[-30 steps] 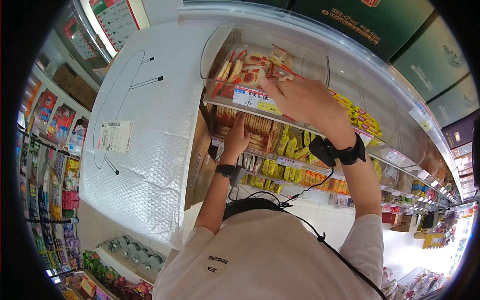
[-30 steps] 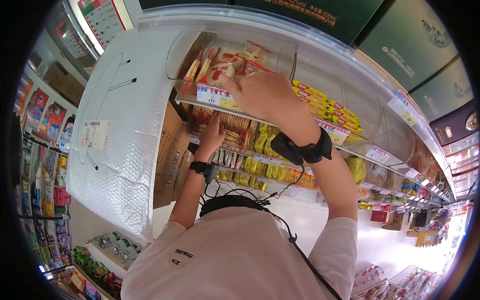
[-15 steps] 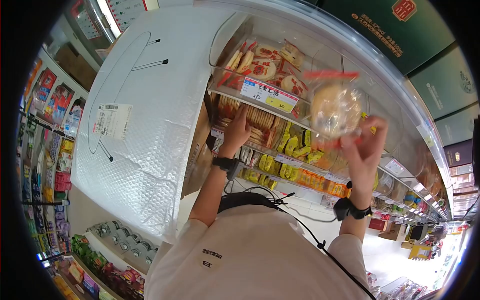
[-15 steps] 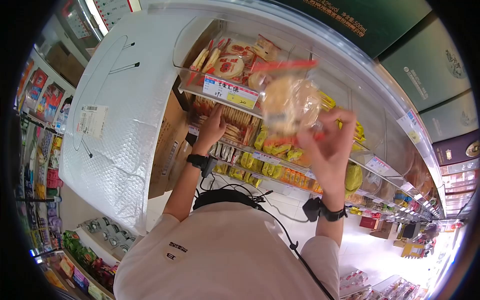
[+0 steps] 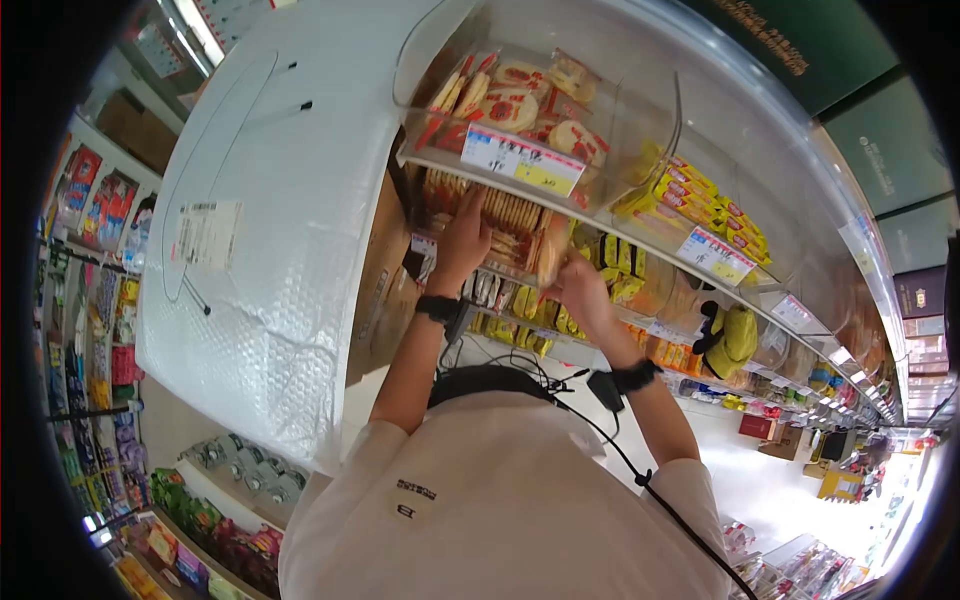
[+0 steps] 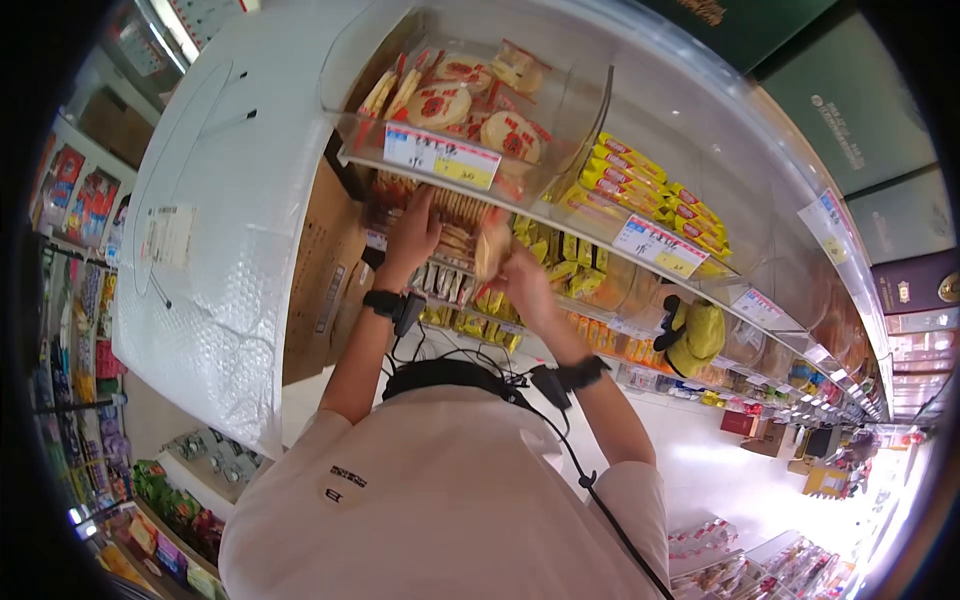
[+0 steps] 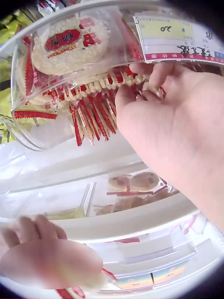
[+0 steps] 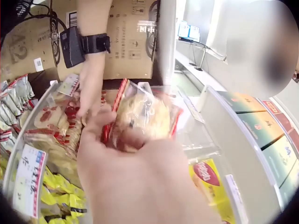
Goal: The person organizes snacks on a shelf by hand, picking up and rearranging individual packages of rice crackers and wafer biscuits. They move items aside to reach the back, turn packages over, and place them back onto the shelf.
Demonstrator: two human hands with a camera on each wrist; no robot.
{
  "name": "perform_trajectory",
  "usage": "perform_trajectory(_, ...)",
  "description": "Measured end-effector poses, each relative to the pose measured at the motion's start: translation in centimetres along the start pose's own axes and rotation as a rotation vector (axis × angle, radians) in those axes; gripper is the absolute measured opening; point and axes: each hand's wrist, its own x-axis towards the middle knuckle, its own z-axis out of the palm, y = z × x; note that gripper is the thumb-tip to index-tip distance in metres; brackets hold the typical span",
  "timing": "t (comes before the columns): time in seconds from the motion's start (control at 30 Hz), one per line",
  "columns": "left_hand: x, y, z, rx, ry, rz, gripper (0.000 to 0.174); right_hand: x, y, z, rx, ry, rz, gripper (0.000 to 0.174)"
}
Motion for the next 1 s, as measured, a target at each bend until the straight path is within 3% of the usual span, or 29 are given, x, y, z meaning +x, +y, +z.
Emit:
perform_trajectory(0.17,0.0,-0.2,0.3,-0.041,0.069,0.011,0.066,5.3,0.5,2.1,-0.080,-0.021,0.055,0.073)
perform_trajectory(0.2,0.0,-0.1,0.3,-0.040,0.074,0.002,0.066,5.8,0.5,3.0,-0.126,-0.026,0.040,0.074)
perform_trajectory(0.23,-0.1,0.0,0.4,-0.041,0.079,-0.008,0.066,5.9,0.3,4.3,-0.289,-0.023,-0.100,0.077)
perform_trajectory(0.33,-0.1,0.9,0.2,-0.038,0.064,-0.074,0.061,8.5,0.2,4.5,-0.419,0.035,-0.148,0.066)
perform_trajectory(0.37,-0.1,1.3,-0.1,-0.008,0.003,-0.133,0.062,10.0,0.5,3.6,-0.426,0.057,-0.076,0.075)
perform_trajectory(0.47,0.0,1.2,0.1,-0.032,0.052,-0.107,0.062,12.2,1.1,3.7,-0.478,0.200,-0.112,0.091)
perform_trajectory(0.57,-0.2,0.9,-0.1,-0.068,0.048,-0.085,0.060,13.2,1.5,5.0,-0.684,0.261,-0.163,0.086)
perform_trajectory(0.7,-0.3,0.8,-0.6,-0.119,0.067,-0.046,0.064,15.8,1.8,4.9,-0.758,0.132,0.037,0.084)
perform_trajectory(0.8,-0.2,0.7,-1.4,-0.161,0.054,-0.006,0.058,17.0,2.6,5.6,-0.833,0.155,-0.046,0.083)
perform_trajectory(0.87,-0.3,0.9,-1.4,-0.185,0.116,0.017,0.047,18.6,3.6,4.7,-0.959,0.166,-0.228,0.084)
perform_trajectory(0.93,-0.6,1.6,-2.2,-0.223,0.098,0.001,0.036,17.7,3.1,5.7,-0.977,0.165,-0.282,0.084)
perform_trajectory(1.0,-1.0,2.7,-3.9,-0.270,-0.001,-0.055,0.025,15.5,1.4,7.5,-0.889,0.148,-0.204,0.083)
